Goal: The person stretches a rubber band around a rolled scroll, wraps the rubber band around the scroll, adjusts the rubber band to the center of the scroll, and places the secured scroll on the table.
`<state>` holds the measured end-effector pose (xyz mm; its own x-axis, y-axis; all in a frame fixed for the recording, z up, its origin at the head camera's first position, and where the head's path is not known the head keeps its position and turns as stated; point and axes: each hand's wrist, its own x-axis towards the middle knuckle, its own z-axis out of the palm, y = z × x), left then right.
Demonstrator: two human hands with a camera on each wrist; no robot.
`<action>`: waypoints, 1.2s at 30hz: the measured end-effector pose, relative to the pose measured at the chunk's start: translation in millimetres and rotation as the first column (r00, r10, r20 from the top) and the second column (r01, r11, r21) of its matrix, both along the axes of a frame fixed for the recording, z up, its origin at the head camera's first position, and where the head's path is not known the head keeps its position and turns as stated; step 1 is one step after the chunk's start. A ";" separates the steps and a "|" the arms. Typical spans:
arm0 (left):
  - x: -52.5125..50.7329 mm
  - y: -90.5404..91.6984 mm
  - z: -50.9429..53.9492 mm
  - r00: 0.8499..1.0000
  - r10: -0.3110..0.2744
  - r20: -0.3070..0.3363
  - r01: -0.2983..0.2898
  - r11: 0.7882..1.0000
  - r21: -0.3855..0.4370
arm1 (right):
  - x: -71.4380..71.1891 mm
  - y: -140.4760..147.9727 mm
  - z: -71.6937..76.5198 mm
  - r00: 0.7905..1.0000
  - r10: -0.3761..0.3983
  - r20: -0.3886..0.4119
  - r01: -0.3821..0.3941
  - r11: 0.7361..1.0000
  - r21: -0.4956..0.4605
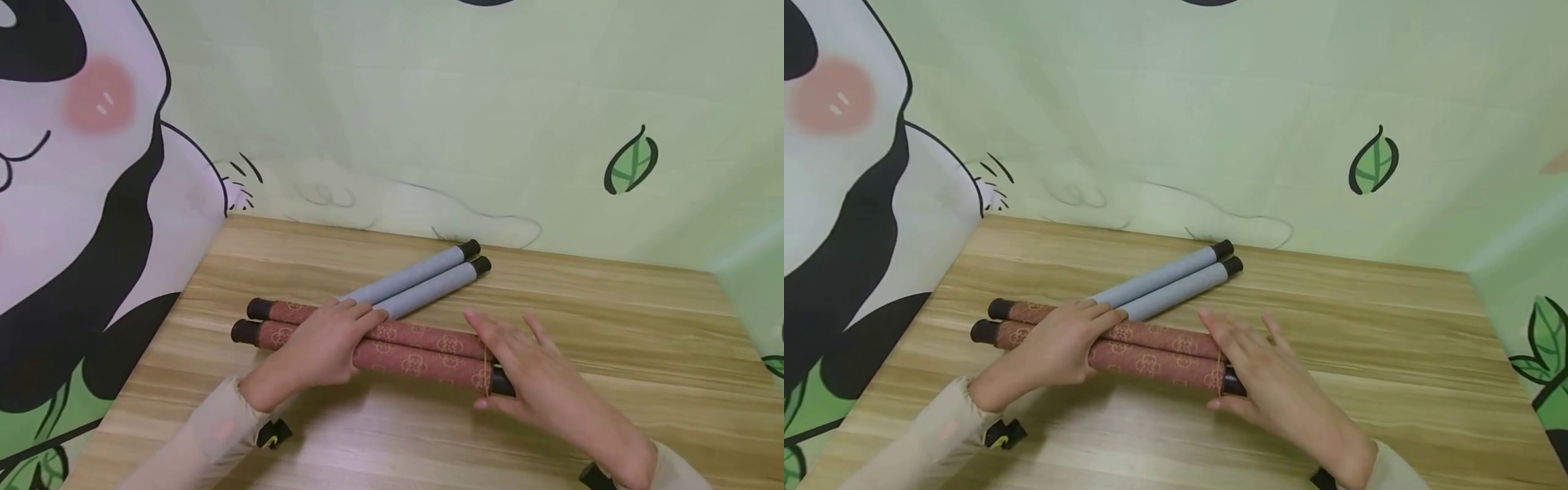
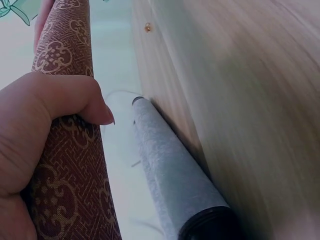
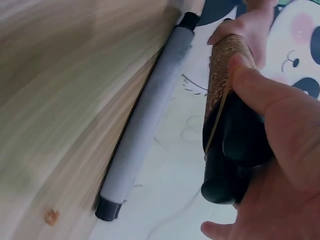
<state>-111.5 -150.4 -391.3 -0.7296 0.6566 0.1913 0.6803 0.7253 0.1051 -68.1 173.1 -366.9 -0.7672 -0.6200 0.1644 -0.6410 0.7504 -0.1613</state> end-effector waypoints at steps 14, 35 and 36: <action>5.9 5.9 5.6 0.997 -0.005 -0.073 -0.001 0.997 -0.082 | -5.5 -14.9 1.9 0.995 0.076 0.071 -0.057 0.970 -0.235; -6.4 10.8 5.6 0.997 -0.039 -0.071 0.035 0.997 -0.065 | 10.8 -21.5 -6.3 0.987 0.139 -0.083 -0.137 0.990 0.031; -6.2 11.9 5.2 0.997 -0.045 -0.069 0.040 0.997 -0.067 | 11.6 -23.0 -8.4 0.986 0.134 -0.100 -0.131 0.991 0.030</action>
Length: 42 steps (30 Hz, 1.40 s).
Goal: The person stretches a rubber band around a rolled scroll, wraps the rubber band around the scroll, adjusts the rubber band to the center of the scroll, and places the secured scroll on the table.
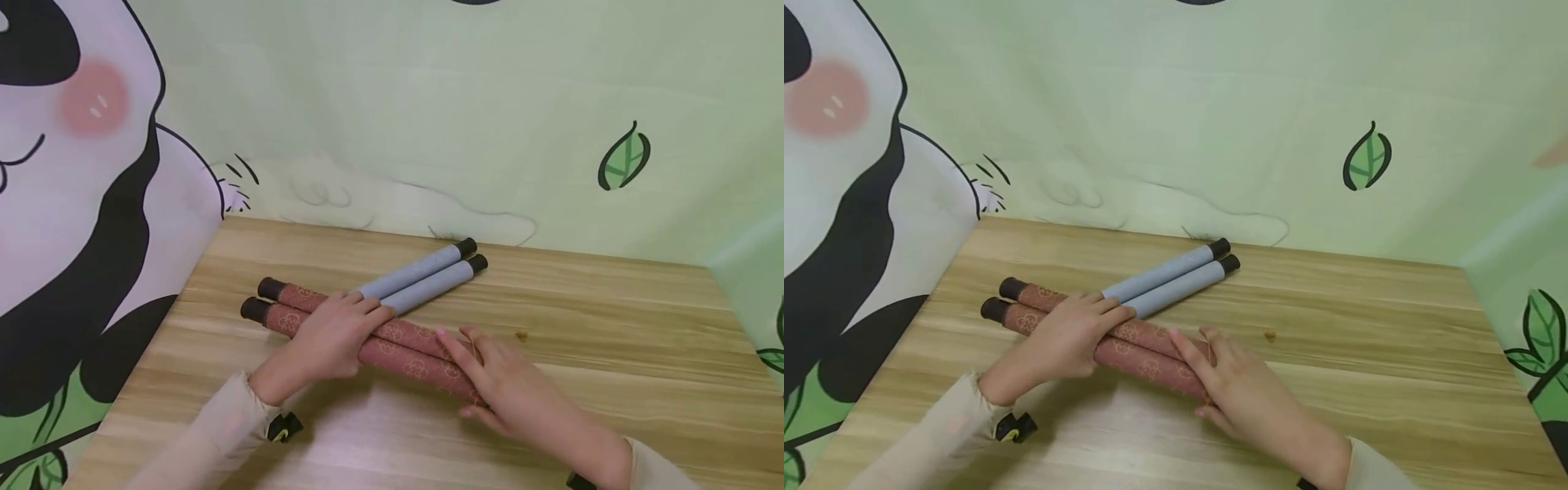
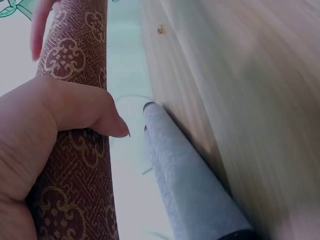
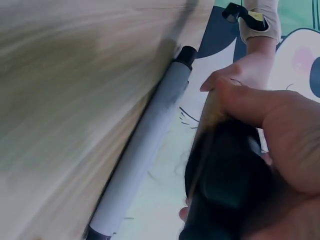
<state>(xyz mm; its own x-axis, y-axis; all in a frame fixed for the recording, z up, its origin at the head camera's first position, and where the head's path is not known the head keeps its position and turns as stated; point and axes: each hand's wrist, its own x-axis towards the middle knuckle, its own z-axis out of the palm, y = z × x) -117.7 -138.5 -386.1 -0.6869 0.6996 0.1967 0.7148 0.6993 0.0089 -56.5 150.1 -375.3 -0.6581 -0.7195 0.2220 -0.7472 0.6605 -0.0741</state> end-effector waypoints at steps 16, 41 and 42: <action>6.8 5.5 1.8 0.996 -0.012 -0.087 0.006 0.998 -0.065 | -10.4 7.7 1.0 0.957 -0.015 0.290 0.086 0.969 -0.233; 7.1 9.0 1.2 0.992 -0.011 -0.128 0.005 0.999 -0.047 | -9.2 -1.2 -9.1 0.997 -0.005 0.080 0.018 0.986 -0.165; 7.2 8.9 1.0 0.990 -0.012 -0.143 0.005 0.999 -0.049 | -10.5 -0.8 -7.9 0.995 -0.010 0.097 0.026 0.986 -0.162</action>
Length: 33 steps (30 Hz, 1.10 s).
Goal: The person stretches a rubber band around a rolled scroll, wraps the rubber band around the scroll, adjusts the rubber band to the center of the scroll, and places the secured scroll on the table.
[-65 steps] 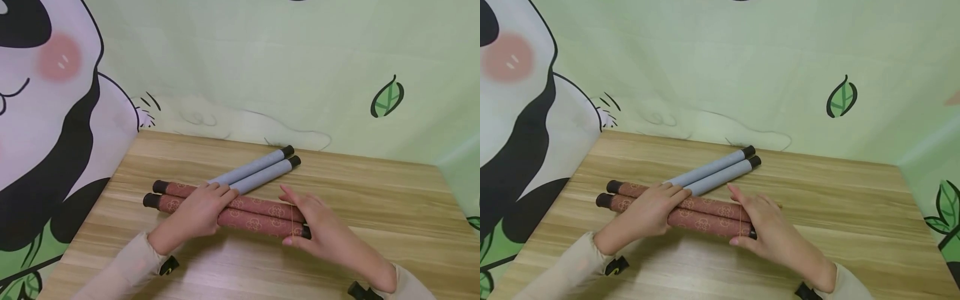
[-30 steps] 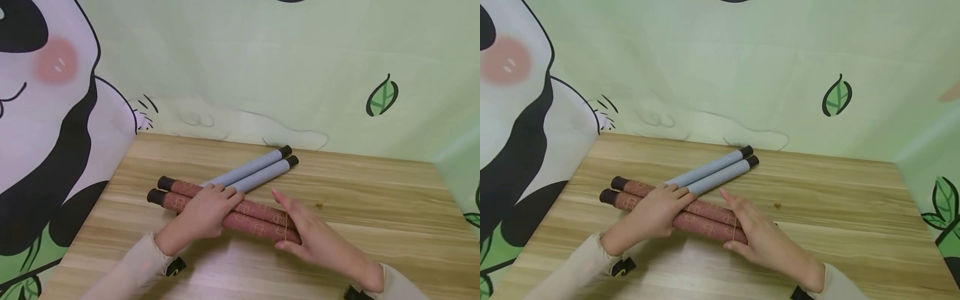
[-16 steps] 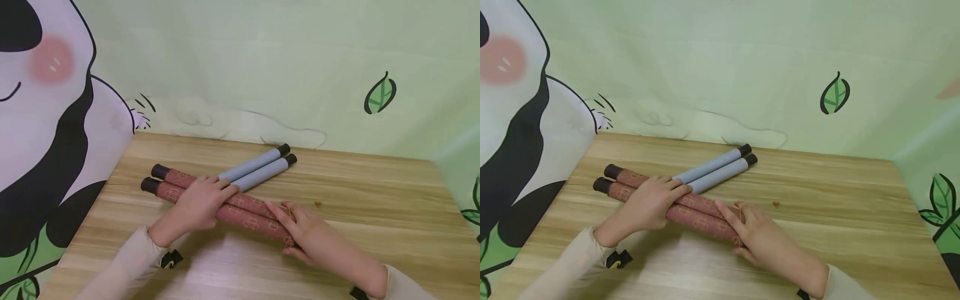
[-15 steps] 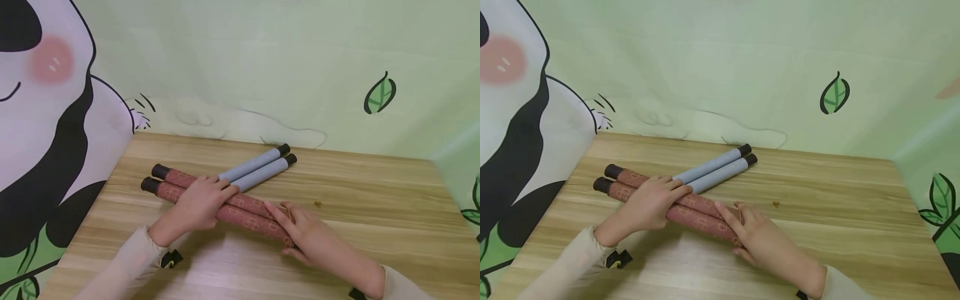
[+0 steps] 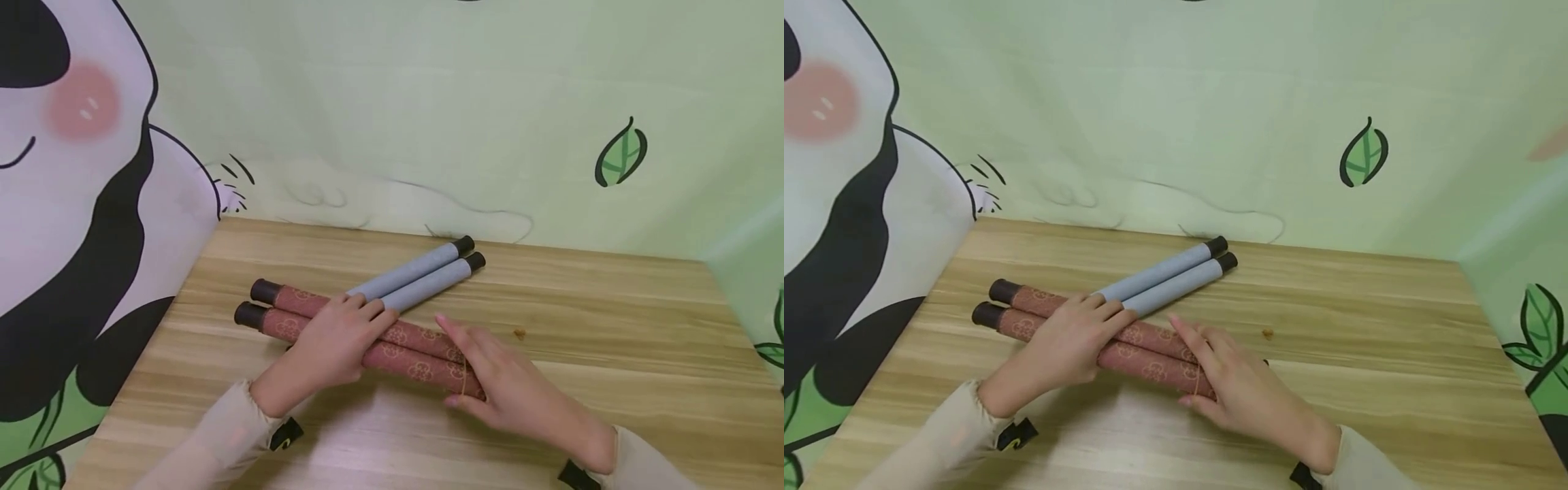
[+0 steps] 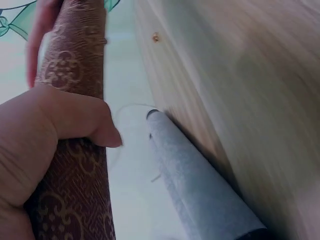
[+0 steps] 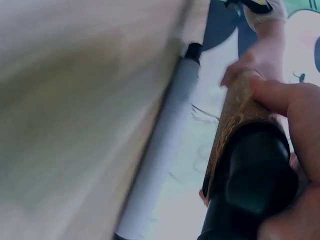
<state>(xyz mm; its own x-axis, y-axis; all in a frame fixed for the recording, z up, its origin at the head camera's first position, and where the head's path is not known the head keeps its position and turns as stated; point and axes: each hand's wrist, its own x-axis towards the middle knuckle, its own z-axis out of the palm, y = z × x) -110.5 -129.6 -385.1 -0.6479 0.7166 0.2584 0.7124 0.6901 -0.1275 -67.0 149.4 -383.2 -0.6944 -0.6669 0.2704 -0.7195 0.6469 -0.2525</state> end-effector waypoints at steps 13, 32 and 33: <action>2.6 -3.0 -7.1 0.999 -0.016 -0.031 0.016 1.000 0.010 | -6.0 6.9 5.2 0.989 -0.012 0.145 0.006 0.999 0.046; 7.3 6.7 -2.5 0.993 0.019 0.118 -0.020 1.000 0.013 | -7.5 -3.9 7.2 0.964 -0.059 0.260 0.075 0.996 -0.050; 7.6 6.8 -1.9 0.992 0.021 0.128 -0.022 1.000 0.007 | -10.2 -2.3 9.3 0.948 -0.058 0.312 0.082 0.995 -0.062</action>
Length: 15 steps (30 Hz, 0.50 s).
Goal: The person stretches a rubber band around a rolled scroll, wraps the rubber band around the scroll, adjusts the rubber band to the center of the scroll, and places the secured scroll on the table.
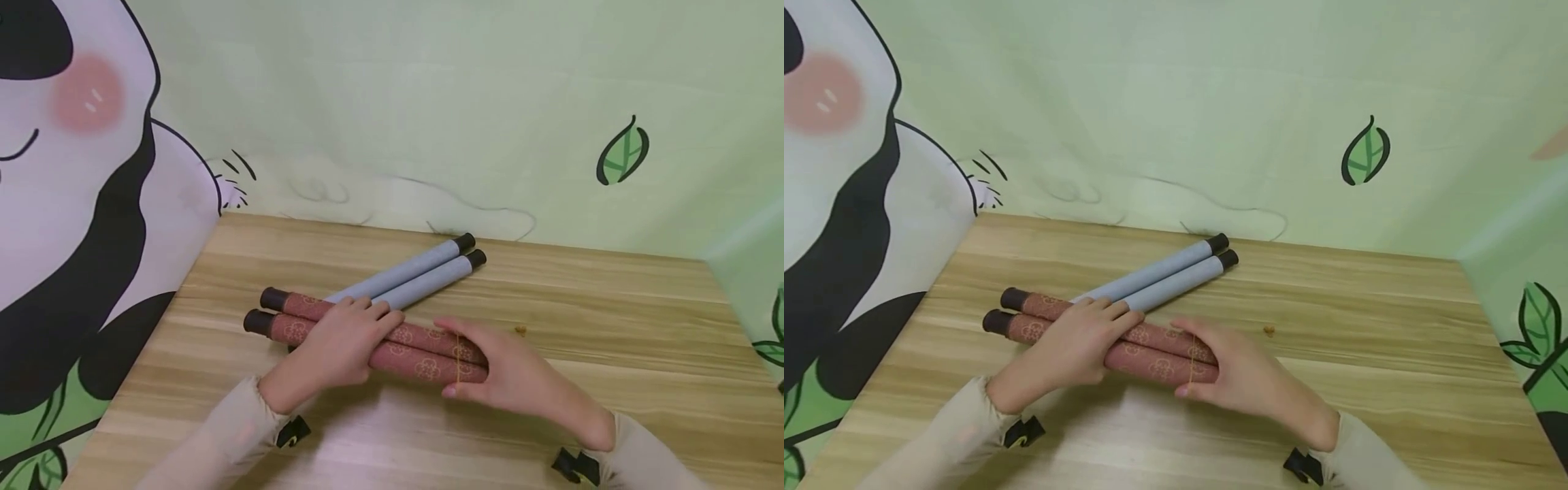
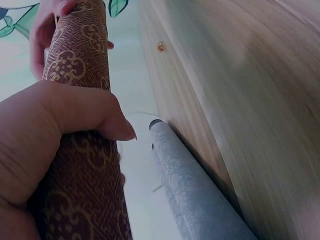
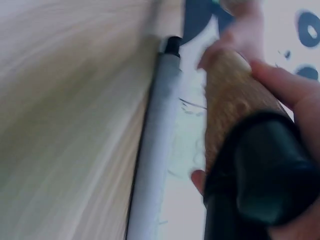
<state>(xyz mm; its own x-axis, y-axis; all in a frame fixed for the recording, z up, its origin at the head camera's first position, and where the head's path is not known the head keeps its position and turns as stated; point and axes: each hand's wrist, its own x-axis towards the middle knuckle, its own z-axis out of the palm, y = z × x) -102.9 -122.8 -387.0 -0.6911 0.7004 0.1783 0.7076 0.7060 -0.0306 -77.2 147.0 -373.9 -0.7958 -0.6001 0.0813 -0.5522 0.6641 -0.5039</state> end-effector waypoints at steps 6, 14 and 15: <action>0.8 0.5 -0.6 0.999 0.004 0.041 -0.004 1.000 0.005 | -13.6 9.6 6.6 0.980 0.059 0.192 -0.045 0.996 -0.074; -1.4 -1.2 -1.9 0.999 0.028 0.040 -0.029 1.000 0.010 | -10.2 18.7 8.0 0.998 0.032 0.060 -0.028 0.998 -0.053; -1.8 -3.5 -1.8 0.999 0.039 0.038 -0.040 0.999 0.009 | -9.4 22.1 6.7 0.999 0.023 0.029 -0.021 0.998 -0.063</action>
